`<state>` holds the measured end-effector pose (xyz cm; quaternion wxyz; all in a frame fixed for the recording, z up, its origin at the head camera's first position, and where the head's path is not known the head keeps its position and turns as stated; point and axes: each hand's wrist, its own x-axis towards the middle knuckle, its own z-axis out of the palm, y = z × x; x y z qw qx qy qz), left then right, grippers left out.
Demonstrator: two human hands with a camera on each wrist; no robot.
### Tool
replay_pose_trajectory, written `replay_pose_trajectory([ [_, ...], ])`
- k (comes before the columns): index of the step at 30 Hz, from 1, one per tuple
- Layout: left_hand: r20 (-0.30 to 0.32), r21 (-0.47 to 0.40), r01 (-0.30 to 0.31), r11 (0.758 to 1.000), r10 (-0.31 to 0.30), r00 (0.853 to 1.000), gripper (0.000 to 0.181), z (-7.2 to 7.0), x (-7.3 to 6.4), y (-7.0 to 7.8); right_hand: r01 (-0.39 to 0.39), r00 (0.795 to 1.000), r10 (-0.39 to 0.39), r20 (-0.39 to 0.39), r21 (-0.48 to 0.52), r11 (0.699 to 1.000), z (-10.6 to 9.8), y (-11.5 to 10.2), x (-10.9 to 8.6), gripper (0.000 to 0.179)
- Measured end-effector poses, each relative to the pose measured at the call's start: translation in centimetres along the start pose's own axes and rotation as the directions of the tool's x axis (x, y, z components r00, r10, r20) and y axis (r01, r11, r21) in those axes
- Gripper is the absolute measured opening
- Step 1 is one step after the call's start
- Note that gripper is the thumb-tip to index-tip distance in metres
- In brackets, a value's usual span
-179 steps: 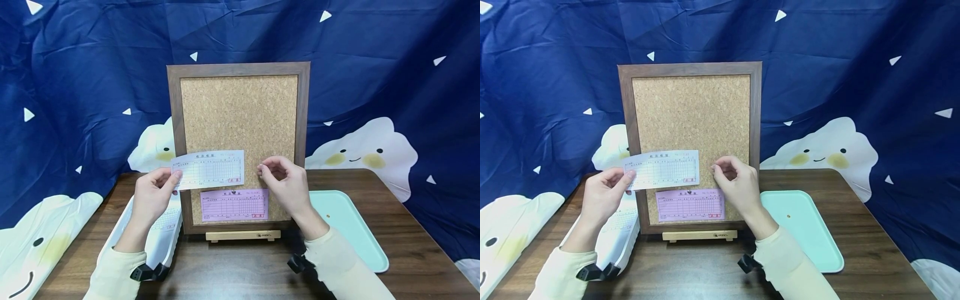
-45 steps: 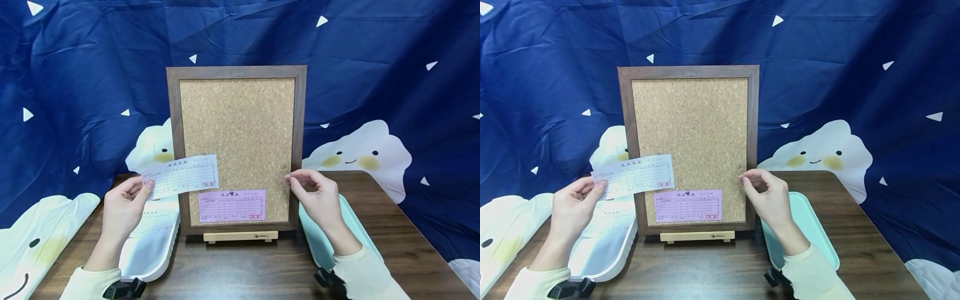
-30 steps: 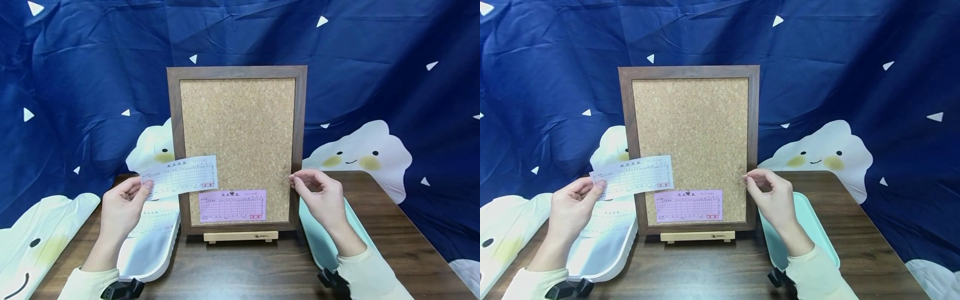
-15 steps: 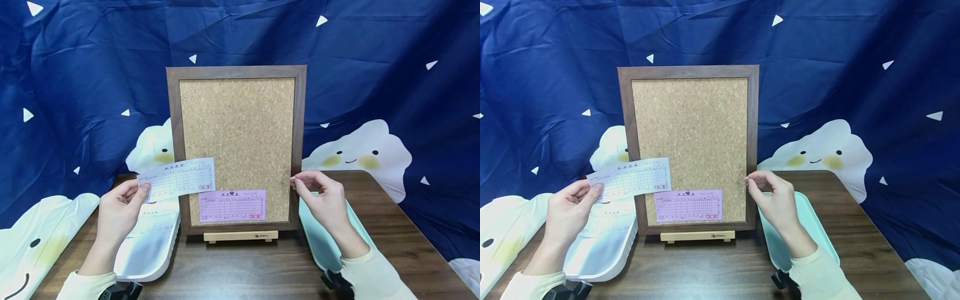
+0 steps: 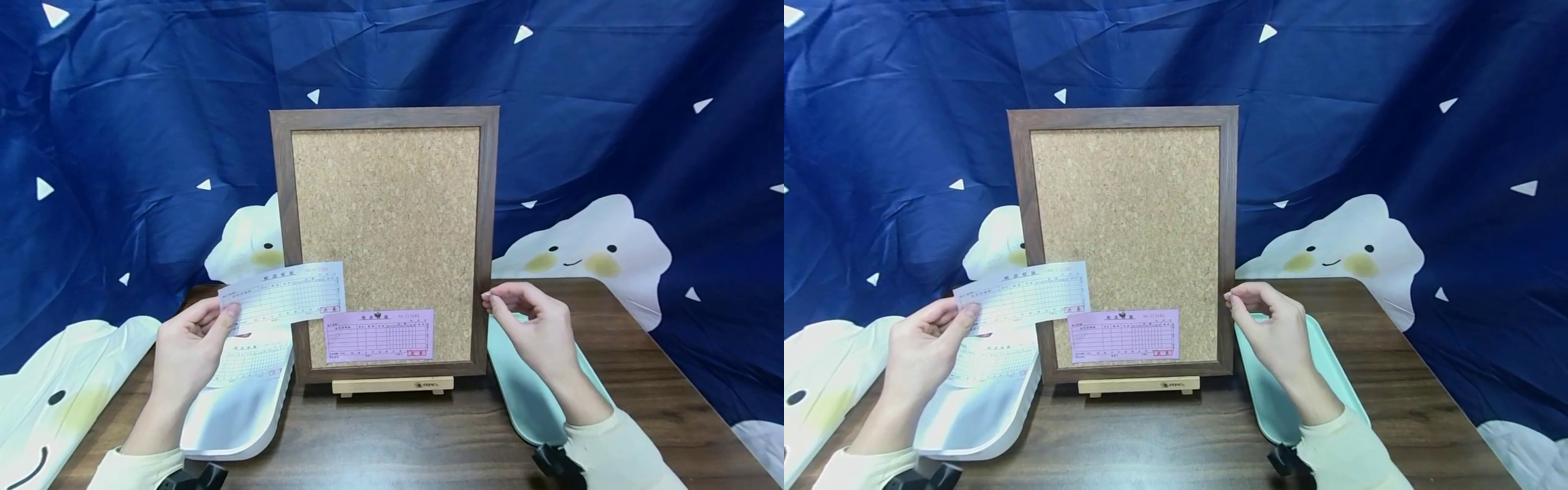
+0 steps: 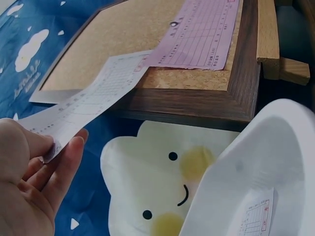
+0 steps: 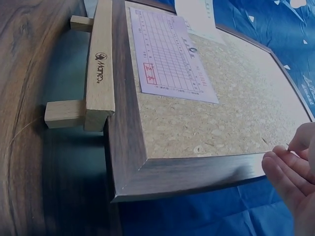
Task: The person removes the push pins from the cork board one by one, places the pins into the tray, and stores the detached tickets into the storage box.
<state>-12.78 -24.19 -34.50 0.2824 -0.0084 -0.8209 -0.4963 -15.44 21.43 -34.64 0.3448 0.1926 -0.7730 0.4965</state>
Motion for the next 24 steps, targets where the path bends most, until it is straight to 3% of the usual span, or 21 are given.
replay_pose_trajectory([
  [11, -0.020, 0.043, 0.011, 0.999, -0.010, 1.000, 0.021, -0.9, -0.5, -0.2, -0.004, 1.000, 0.004, -0.001, -0.021, 1.000, -0.6, 0.6, -0.5, 0.015],
  [24, -0.018, 0.010, 0.041, 0.999, -0.041, 0.999, 0.022, -1.8, -0.8, -1.1, 0.006, 1.000, -0.006, 0.003, -0.078, 0.997, -1.2, 1.2, -0.9, 0.015],
])
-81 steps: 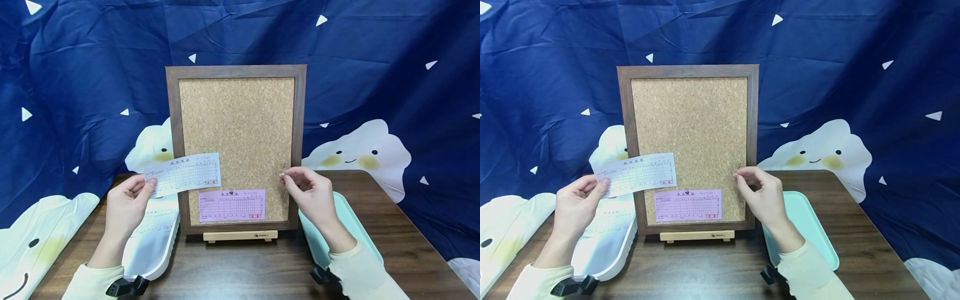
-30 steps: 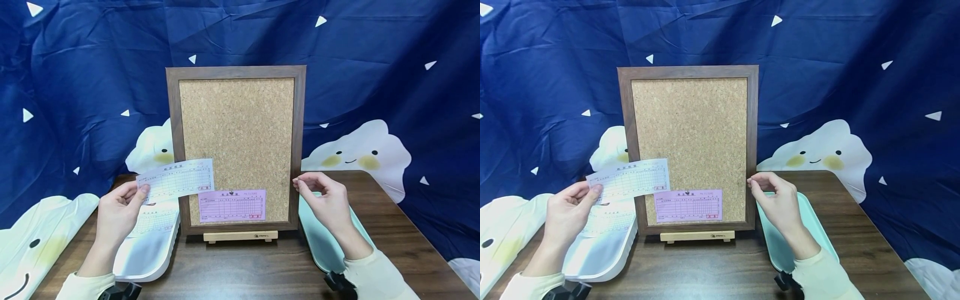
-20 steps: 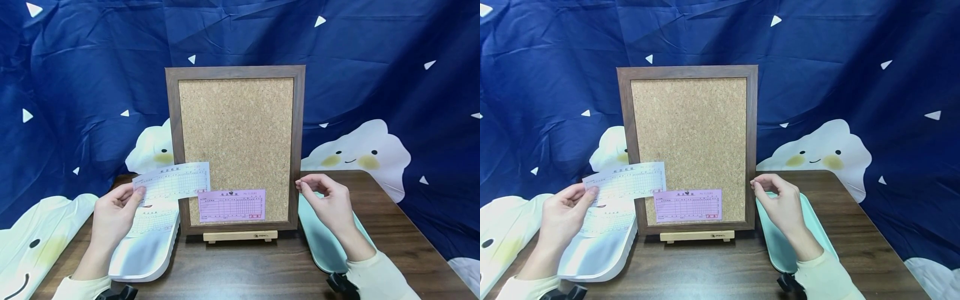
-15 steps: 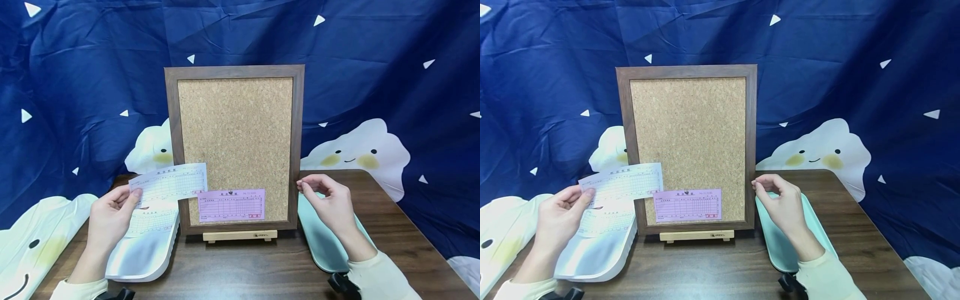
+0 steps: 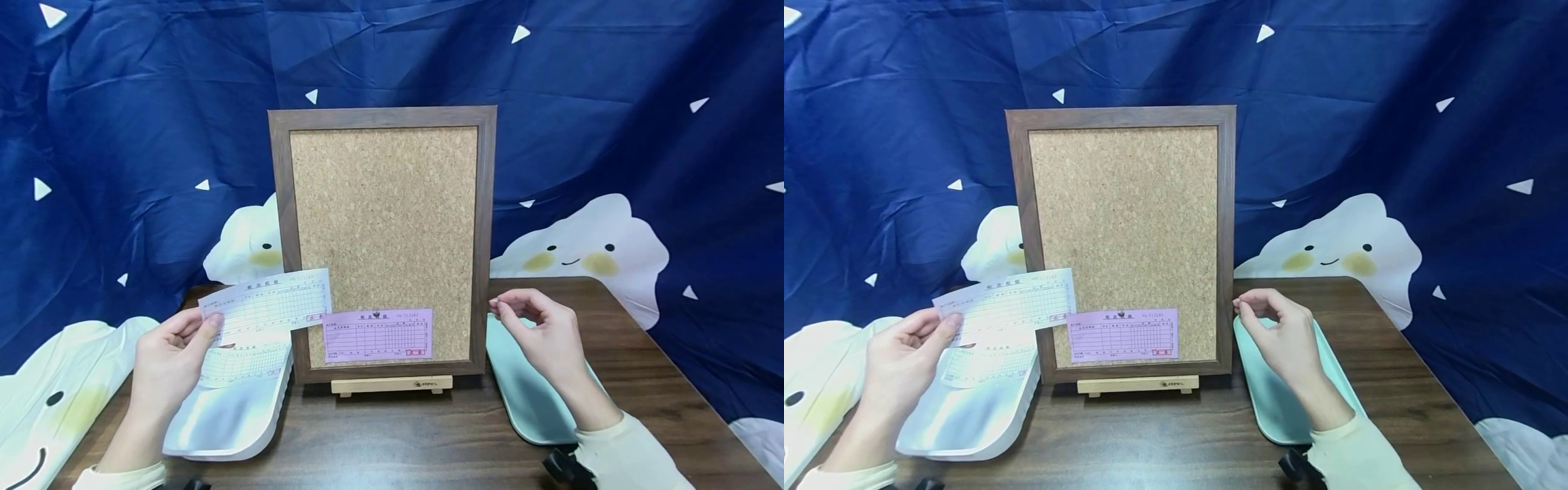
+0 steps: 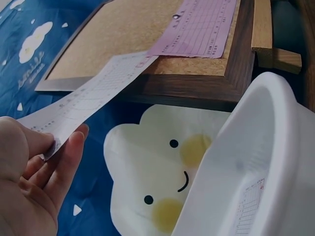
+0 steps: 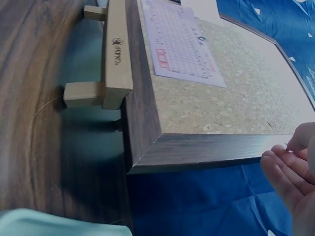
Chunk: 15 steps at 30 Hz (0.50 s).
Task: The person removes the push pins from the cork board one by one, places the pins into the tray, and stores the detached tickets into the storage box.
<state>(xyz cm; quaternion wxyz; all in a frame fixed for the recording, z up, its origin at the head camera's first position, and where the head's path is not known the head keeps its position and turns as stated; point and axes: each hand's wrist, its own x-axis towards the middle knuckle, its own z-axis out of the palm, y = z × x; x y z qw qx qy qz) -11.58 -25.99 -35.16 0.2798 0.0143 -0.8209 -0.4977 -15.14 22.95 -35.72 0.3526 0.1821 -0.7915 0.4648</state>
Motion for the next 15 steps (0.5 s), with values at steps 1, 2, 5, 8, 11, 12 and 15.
replay_pose_trajectory([
  [1, -0.001, 0.004, 0.003, 1.000, -0.003, 1.000, 0.023, -0.08, -0.01, -0.06, 0.003, 1.000, -0.003, 0.001, -0.007, 1.000, -0.08, 0.05, -0.08, 0.015],
  [2, -0.003, 0.009, 0.003, 1.000, -0.003, 1.000, 0.023, -0.15, -0.01, -0.12, 0.006, 1.000, -0.006, 0.003, -0.013, 1.000, -0.15, 0.12, -0.17, 0.016],
  [5, -0.007, 0.019, 0.006, 1.000, -0.006, 1.000, 0.025, -0.36, -0.03, -0.29, 0.010, 1.000, -0.010, 0.006, -0.026, 1.000, -0.31, 0.32, -0.40, 0.017],
  [8, -0.007, 0.024, 0.006, 1.000, -0.005, 1.000, 0.024, -0.52, -0.11, -0.47, 0.009, 1.000, -0.009, 0.008, -0.028, 1.000, -0.37, 0.49, -0.57, 0.017],
  [11, -0.002, 0.028, -0.004, 1.000, 0.004, 1.000, 0.023, -0.64, -0.23, -0.68, 0.007, 1.000, -0.007, 0.009, -0.027, 1.000, -0.38, 0.58, -0.69, 0.017],
  [12, 0.003, 0.038, -0.009, 0.999, 0.008, 1.000, 0.023, -0.70, -0.28, -0.80, 0.007, 1.000, -0.007, 0.009, -0.026, 1.000, -0.38, 0.61, -0.73, 0.017],
  [15, 0.016, 0.059, -0.026, 0.998, 0.025, 1.000, 0.021, -0.88, -0.41, -1.00, 0.012, 1.000, -0.012, 0.006, -0.032, 0.999, -0.45, 0.68, -0.88, 0.017],
])
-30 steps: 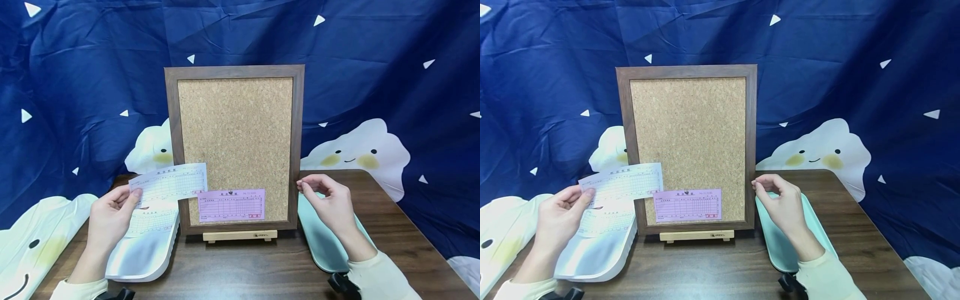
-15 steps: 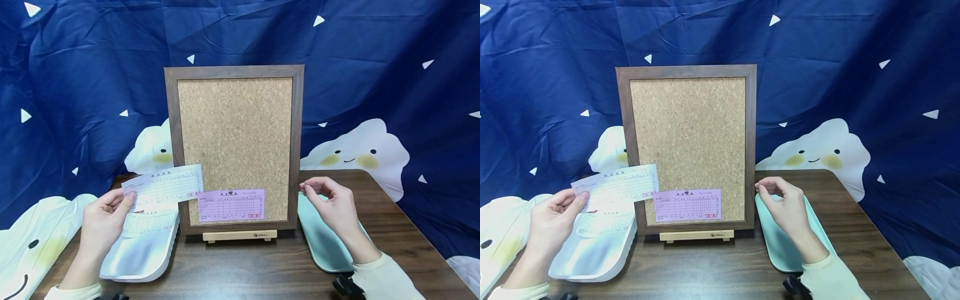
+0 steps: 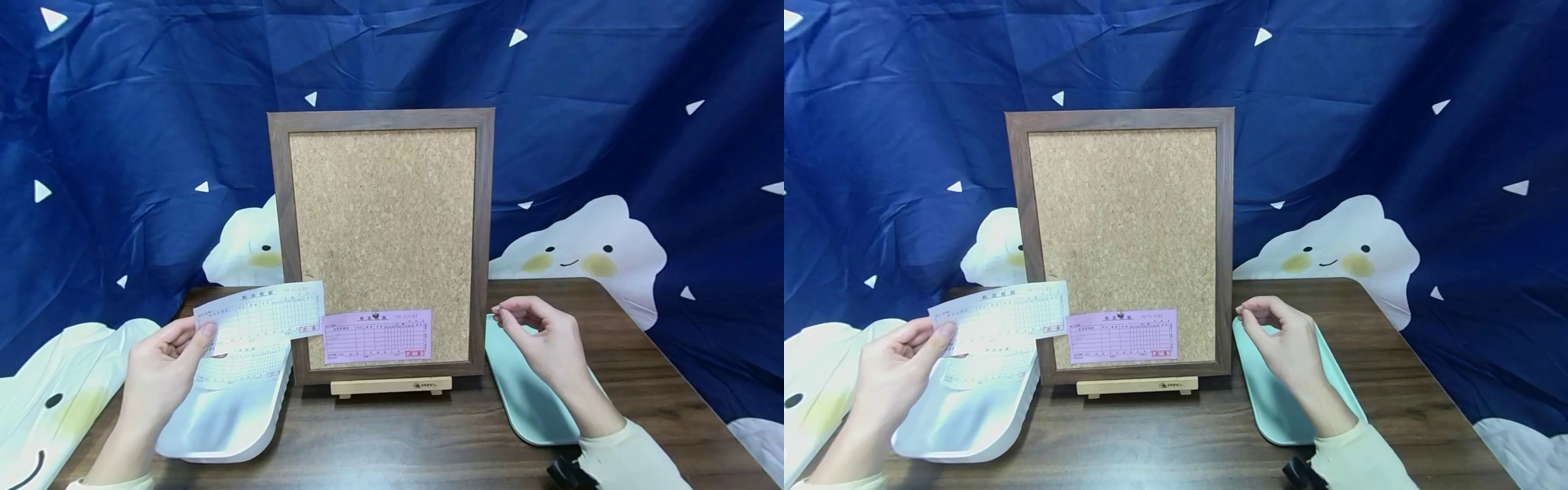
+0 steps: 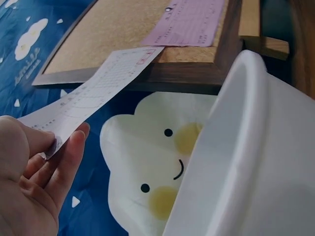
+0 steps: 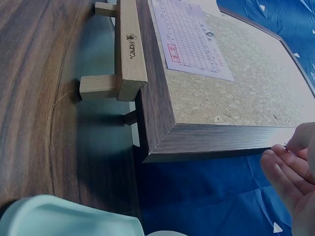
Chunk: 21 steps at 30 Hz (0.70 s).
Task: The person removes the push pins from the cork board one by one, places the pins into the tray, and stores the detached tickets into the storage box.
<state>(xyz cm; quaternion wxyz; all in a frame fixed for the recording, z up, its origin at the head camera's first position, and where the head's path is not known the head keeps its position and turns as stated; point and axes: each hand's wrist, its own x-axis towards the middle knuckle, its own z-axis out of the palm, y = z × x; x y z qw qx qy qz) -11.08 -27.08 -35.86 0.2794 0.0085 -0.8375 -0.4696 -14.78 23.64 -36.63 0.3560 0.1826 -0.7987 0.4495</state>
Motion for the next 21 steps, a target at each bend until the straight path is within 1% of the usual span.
replay_pose_trajectory([
  [2, 0.014, 0.021, 0.002, 1.000, -0.002, 1.000, 0.022, -0.2, -0.1, -0.2, 0.003, 1.000, -0.003, -0.003, -0.002, 1.000, -0.1, 0.1, -0.1, 0.017],
  [6, 0.011, 0.035, 0.007, 0.999, -0.007, 1.000, 0.021, -0.4, -0.2, -0.5, 0.008, 1.000, -0.008, -0.007, -0.006, 1.000, -0.3, 0.2, -0.2, 0.020],
  [10, 0.002, 0.020, 0.015, 1.000, -0.015, 1.000, 0.022, -0.6, -0.4, -0.7, 0.004, 1.000, -0.004, -0.006, -0.008, 1.000, -0.5, 0.4, -0.3, 0.022],
  [14, 0.001, -0.001, 0.017, 1.000, -0.017, 1.000, 0.023, -0.7, -0.5, -0.8, -0.014, 1.000, 0.014, -0.001, -0.009, 1.000, -0.7, 0.5, -0.6, 0.019],
  [16, 0.000, 0.011, 0.014, 1.000, -0.014, 1.000, 0.022, -0.8, -0.5, -1.0, -0.026, 1.000, 0.026, -0.001, -0.005, 1.000, -0.8, 0.6, -0.7, 0.017],
  [21, -0.007, 0.042, 0.041, 0.998, -0.041, 0.999, 0.023, -1.1, -0.6, -1.3, -0.057, 0.998, 0.057, -0.004, -0.006, 0.998, -1.1, 1.1, -1.1, 0.017],
])
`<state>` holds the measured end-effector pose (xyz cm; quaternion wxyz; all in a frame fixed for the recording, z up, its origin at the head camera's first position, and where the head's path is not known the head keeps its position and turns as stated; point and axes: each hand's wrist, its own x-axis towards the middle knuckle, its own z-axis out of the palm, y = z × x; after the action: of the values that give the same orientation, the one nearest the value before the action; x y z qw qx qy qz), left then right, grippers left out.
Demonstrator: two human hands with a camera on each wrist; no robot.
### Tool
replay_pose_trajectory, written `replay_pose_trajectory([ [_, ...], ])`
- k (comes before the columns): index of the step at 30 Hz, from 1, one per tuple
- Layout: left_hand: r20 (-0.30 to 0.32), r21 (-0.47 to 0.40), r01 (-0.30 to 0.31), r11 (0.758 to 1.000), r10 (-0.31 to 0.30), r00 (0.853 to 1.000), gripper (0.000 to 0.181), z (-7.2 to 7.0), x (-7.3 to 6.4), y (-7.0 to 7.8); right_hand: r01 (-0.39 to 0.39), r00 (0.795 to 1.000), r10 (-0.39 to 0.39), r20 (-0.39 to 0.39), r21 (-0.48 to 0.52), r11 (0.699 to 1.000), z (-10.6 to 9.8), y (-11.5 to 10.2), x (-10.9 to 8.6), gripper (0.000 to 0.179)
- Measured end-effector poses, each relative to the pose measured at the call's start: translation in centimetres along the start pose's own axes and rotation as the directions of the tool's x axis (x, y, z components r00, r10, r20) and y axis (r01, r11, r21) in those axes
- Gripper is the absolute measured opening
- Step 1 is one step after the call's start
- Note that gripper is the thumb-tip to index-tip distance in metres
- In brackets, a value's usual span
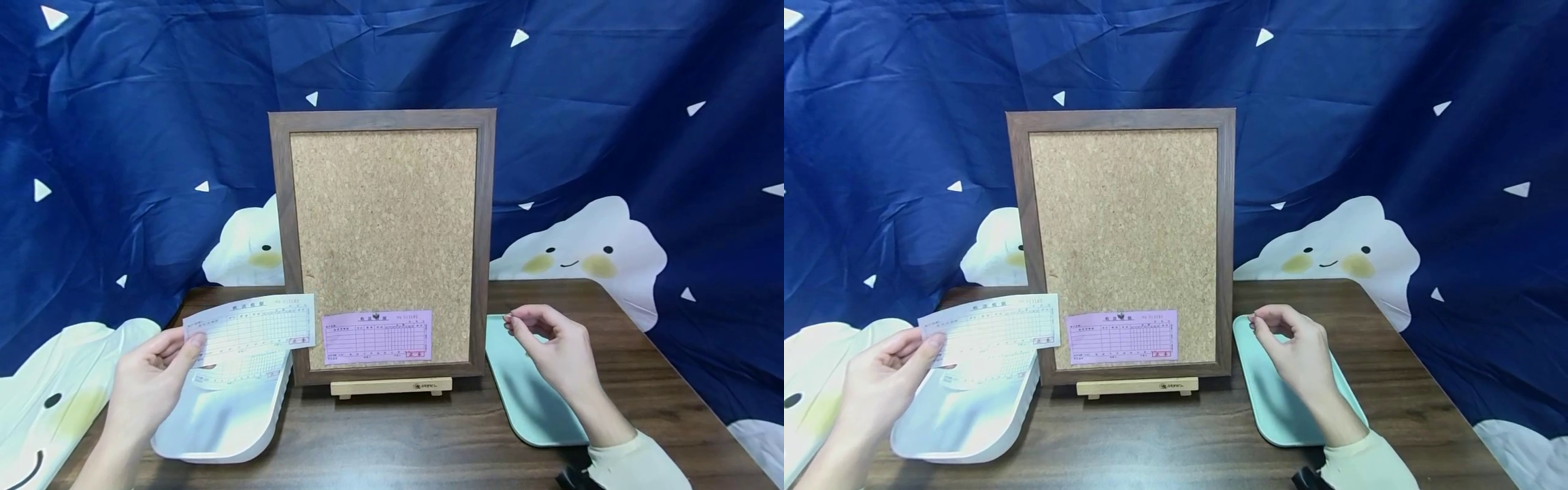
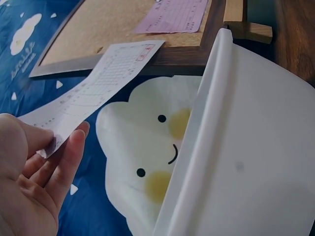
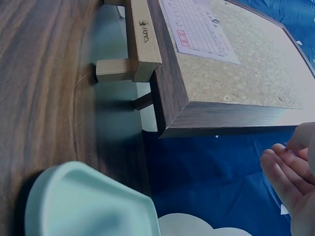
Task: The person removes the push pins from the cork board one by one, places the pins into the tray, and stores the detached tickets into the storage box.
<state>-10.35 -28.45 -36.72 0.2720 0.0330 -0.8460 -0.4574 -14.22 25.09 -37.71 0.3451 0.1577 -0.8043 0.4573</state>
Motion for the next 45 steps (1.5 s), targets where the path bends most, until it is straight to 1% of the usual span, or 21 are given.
replay_pose_trajectory([
  [6, 0.007, 0.023, 0.024, 0.999, -0.024, 1.000, 0.030, -0.4, -0.2, 0.0, -0.032, 0.999, 0.032, 0.014, -0.024, 0.999, -0.3, 0.4, -0.4, 0.017],
  [10, 0.007, 0.039, 0.030, 0.999, -0.030, 1.000, 0.032, -0.7, -0.2, -0.1, -0.023, 0.999, 0.024, 0.029, -0.060, 0.998, -0.6, 0.7, -0.6, 0.017],
  [15, 0.012, 0.051, 0.042, 0.998, -0.043, 0.999, 0.034, -1.1, -0.4, -0.3, -0.010, 1.000, 0.012, 0.026, -0.076, 0.997, -0.8, 1.1, -0.8, 0.019],
  [21, 0.014, 0.055, 0.044, 0.997, -0.045, 0.999, 0.035, -1.5, -0.4, -0.3, 0.004, 1.000, -0.002, 0.022, -0.081, 0.997, -1.0, 1.4, -1.0, 0.018],
  [28, 0.023, 0.054, 0.056, 0.997, -0.057, 0.998, 0.038, -1.9, -0.5, -0.6, 0.010, 1.000, -0.008, 0.022, -0.084, 0.996, -1.2, 1.5, -1.3, 0.023],
  [33, 0.040, 0.056, 0.049, 0.997, -0.051, 0.998, 0.037, -2.1, -0.7, -0.8, 0.014, 1.000, -0.012, 0.024, -0.089, 0.996, -1.3, 1.7, -1.4, 0.028],
  [40, 0.056, 0.090, 0.041, 0.995, -0.047, 0.997, 0.037, -2.3, -0.9, -1.2, 0.016, 0.999, -0.012, 0.029, -0.107, 0.994, -1.5, 2.0, -1.6, 0.027],
  [45, 0.066, 0.067, 0.033, 0.997, -0.037, 0.997, 0.036, -2.3, -0.9, -1.4, 0.020, 0.999, -0.015, 0.038, -0.116, 0.993, -1.6, 2.2, -1.6, 0.028],
])
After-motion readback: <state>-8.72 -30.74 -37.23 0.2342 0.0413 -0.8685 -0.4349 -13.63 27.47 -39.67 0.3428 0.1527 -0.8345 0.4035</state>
